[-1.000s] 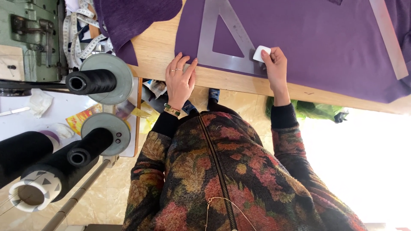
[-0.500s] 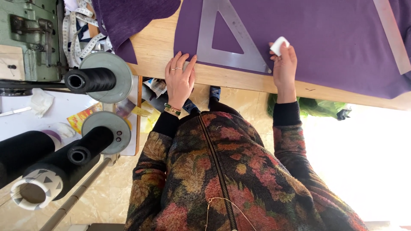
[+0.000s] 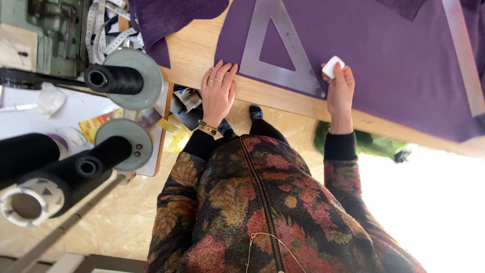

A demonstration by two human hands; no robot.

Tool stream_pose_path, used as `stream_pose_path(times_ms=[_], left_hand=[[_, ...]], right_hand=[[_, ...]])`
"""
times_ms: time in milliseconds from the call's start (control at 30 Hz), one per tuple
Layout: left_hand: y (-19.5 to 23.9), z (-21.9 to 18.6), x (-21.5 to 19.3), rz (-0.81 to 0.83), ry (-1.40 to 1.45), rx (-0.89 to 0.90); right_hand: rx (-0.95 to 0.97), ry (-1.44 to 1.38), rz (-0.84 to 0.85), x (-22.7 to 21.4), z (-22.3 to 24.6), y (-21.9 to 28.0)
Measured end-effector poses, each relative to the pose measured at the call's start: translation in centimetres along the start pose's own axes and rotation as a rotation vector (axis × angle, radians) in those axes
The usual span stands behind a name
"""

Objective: The person is laying out purple fabric on a large table, using a long straight ruler and a triangle ruler to measure and mark cutting lines with tailor's chalk.

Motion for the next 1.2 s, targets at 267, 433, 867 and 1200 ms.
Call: stream_pose_path(times_ms=[267, 433, 867, 1200], left_hand=[[-0.1, -0.3, 0.3, -0.027, 0.02, -0.077], [-0.6, -1.6, -0.2, -0.023, 0.028, -0.039], [-0.5, -1.6, -0.3, -0.065, -0.012, -0.036], [-0.5, -1.5, -0.3, -0.08, -0.027, -0.027]], right_hand=[[0.077, 0.137, 0.106, 2.0, 1.4, -1.5], [0.147, 0.147, 0.145, 1.1, 1.0, -2.4], [0.242, 0.145, 0.234, 1.5, 1.4, -1.7], [0.254, 0.133, 0.23, 1.8, 1.8, -1.0]])
Point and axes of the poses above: each hand's wrist, its own y-axis away from the middle knuckle, its own x-axis out of the palm, z = x × y, the point moved 6 cm from there along -y, towards the middle knuckle, and after that the axes turned 2 degrees about x, right-handed, at the moved point
